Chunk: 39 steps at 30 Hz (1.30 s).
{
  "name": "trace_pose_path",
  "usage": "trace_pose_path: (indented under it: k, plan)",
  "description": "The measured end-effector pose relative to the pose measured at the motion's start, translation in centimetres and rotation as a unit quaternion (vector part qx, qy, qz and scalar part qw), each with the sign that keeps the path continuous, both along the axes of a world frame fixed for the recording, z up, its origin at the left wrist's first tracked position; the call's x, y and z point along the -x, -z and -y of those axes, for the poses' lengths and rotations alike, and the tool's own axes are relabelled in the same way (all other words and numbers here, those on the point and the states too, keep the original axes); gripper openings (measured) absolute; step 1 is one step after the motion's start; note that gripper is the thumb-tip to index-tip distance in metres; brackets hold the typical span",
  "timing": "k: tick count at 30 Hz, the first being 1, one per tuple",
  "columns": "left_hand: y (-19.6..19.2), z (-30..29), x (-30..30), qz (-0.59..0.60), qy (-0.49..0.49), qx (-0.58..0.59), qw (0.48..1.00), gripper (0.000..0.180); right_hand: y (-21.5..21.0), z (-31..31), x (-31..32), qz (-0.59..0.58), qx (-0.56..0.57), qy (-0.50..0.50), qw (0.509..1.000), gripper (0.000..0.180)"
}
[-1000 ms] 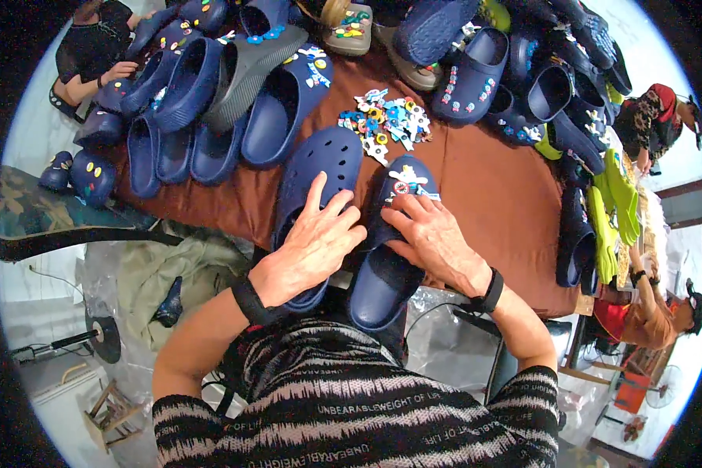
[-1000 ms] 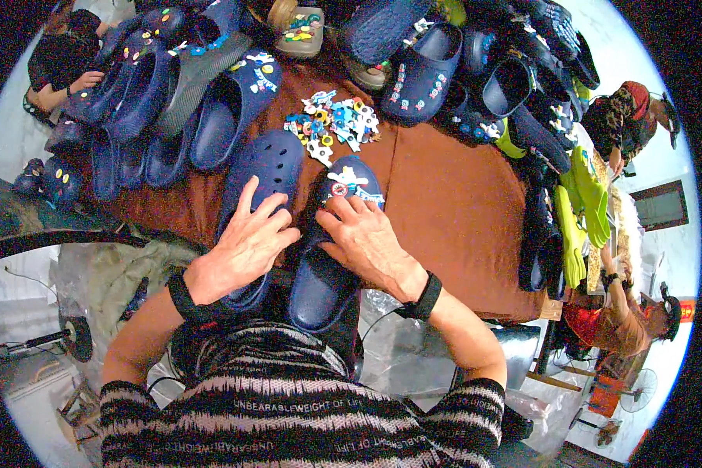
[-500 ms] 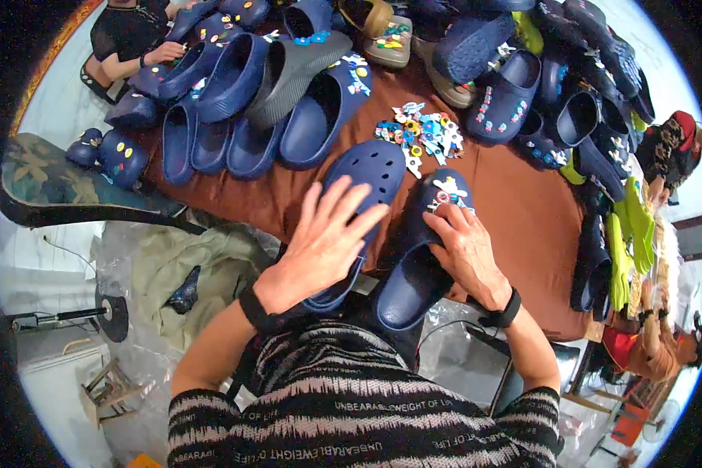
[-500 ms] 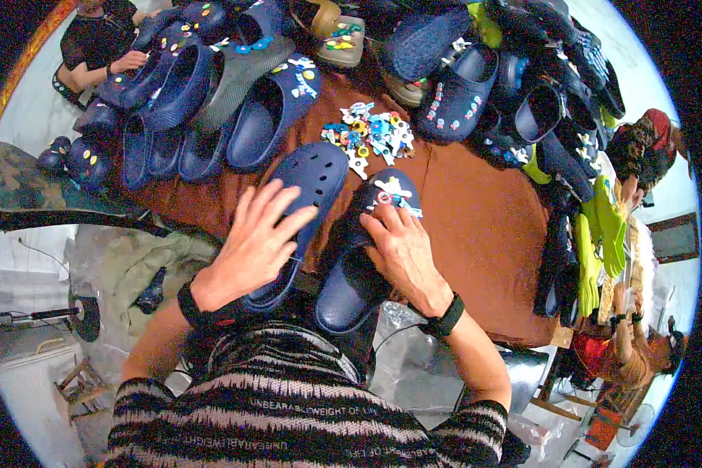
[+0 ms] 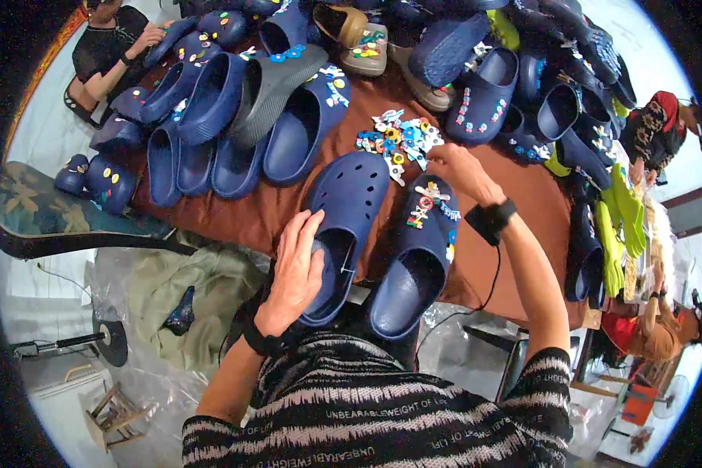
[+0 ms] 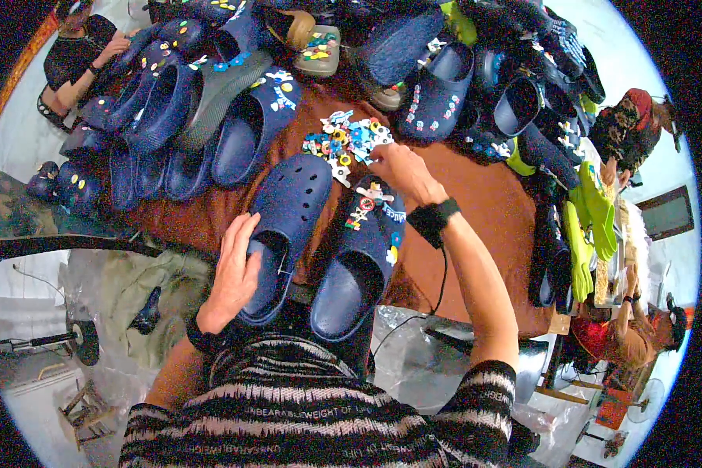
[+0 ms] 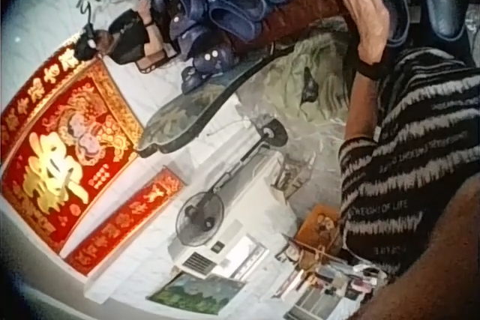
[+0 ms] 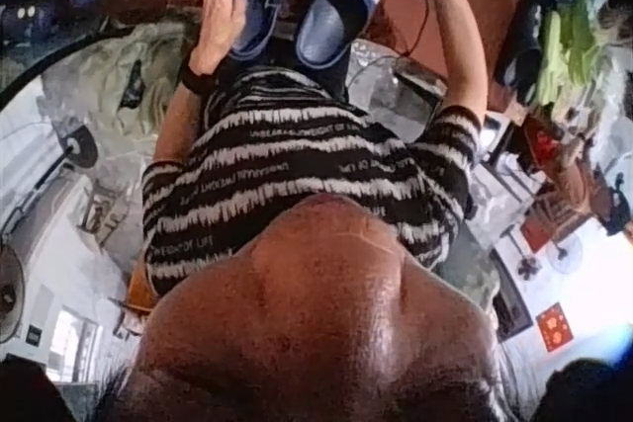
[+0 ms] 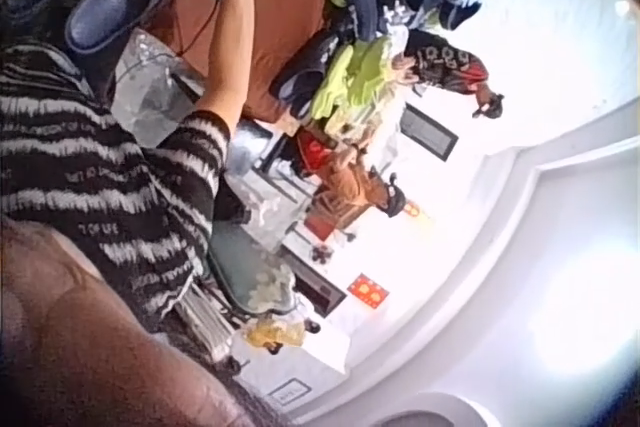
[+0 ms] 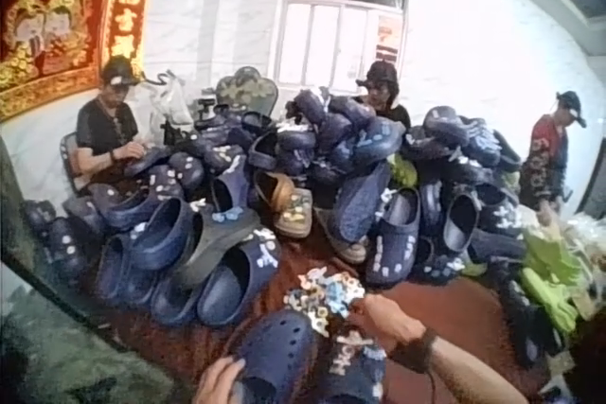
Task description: Decorate shoes by attaching various charms to the holes on the top of the shoes.
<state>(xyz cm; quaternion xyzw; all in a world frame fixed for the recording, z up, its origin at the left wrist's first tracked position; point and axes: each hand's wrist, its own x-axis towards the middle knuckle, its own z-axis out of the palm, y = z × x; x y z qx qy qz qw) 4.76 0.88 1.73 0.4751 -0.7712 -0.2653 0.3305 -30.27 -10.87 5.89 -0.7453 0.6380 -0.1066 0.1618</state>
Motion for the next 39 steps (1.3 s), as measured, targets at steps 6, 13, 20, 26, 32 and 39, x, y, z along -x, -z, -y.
trace_pose_path:
  k: [6, 13, 20, 26, 32, 39]
  plan:
    - [0.2, 1.4, 0.4, -0.012, 0.040, -0.022, 0.999, 0.054, 4.1, 4.8, 1.4, -0.014, 0.082, 0.014, 0.996, 0.028]
    - [-0.1, 0.3, 2.6, -0.025, 0.035, -0.010, 0.999, 0.055, 5.4, 6.9, 1.2, -0.141, 0.048, 0.052, 0.987, 0.027]
    - [1.3, -0.4, 3.7, -0.042, 0.015, -0.001, 0.999, 0.057, 6.6, 5.5, 2.8, -0.154, 0.081, 0.030, 0.984, 0.075]
    - [0.7, -1.3, 3.0, -0.030, 0.011, 0.010, 0.999, 0.058, 7.6, 5.9, 2.4, -0.157, 0.123, 0.015, 0.980, 0.043]
    - [1.0, -1.0, 3.0, -0.026, 0.013, 0.022, 0.999, 0.057, 6.4, 5.3, 2.0, -0.107, 0.138, 0.051, 0.983, 0.023]
    - [1.1, -0.8, 3.4, -0.023, 0.011, 0.029, 0.999, 0.063, 5.1, 5.3, 2.0, -0.044, 0.157, 0.127, 0.978, 0.024]
